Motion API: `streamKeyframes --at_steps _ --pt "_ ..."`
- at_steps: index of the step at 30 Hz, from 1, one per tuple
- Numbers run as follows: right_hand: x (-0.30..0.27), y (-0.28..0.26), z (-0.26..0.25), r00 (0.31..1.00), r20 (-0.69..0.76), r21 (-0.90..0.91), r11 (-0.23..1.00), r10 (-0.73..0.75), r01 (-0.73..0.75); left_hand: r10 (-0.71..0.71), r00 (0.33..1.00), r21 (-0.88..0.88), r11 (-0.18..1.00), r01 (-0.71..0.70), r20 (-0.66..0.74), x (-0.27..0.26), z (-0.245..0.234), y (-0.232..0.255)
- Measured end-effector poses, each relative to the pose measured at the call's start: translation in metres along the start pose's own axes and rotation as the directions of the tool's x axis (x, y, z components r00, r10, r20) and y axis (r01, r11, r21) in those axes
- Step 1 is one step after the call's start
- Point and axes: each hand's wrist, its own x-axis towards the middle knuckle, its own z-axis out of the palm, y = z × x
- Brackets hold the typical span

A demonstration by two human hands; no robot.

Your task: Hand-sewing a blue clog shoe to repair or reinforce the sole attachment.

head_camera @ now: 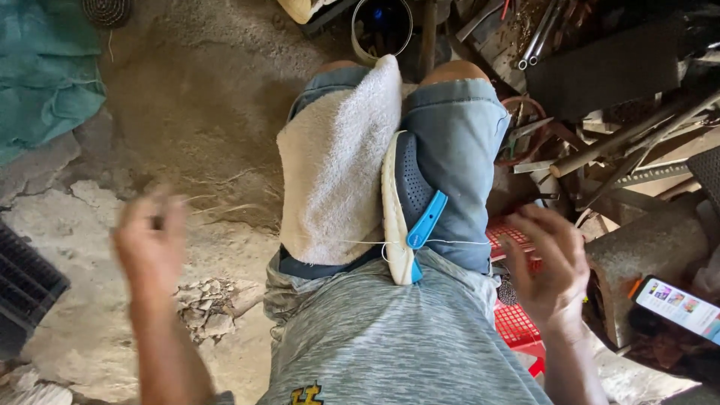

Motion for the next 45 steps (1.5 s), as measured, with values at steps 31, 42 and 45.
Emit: streamKeyframes --at_steps 31,42,45 --pt "-0.011 -0.033 0.032 0.946 0.258 -0.019 0.980 0.195 -0.197 0.708 0.553 -0.606 0.688 -0.398 0.440 -0.093 0.088 0.133" --pt "0.003 -0.023 -0.003 0.948 0.315 0.941 0.149 -0.051 -0.305 0.728 0.523 -0.614 0.672 -0.415 0.443 -0.092 0.072 0.127" --pt "0.021 -0.048 0.009 0.952 0.287 0.956 -0.036 -0.110 -0.292 0.715 0.557 -0.544 0.691 -0.476 0.422 -0.098 0.068 0.134"
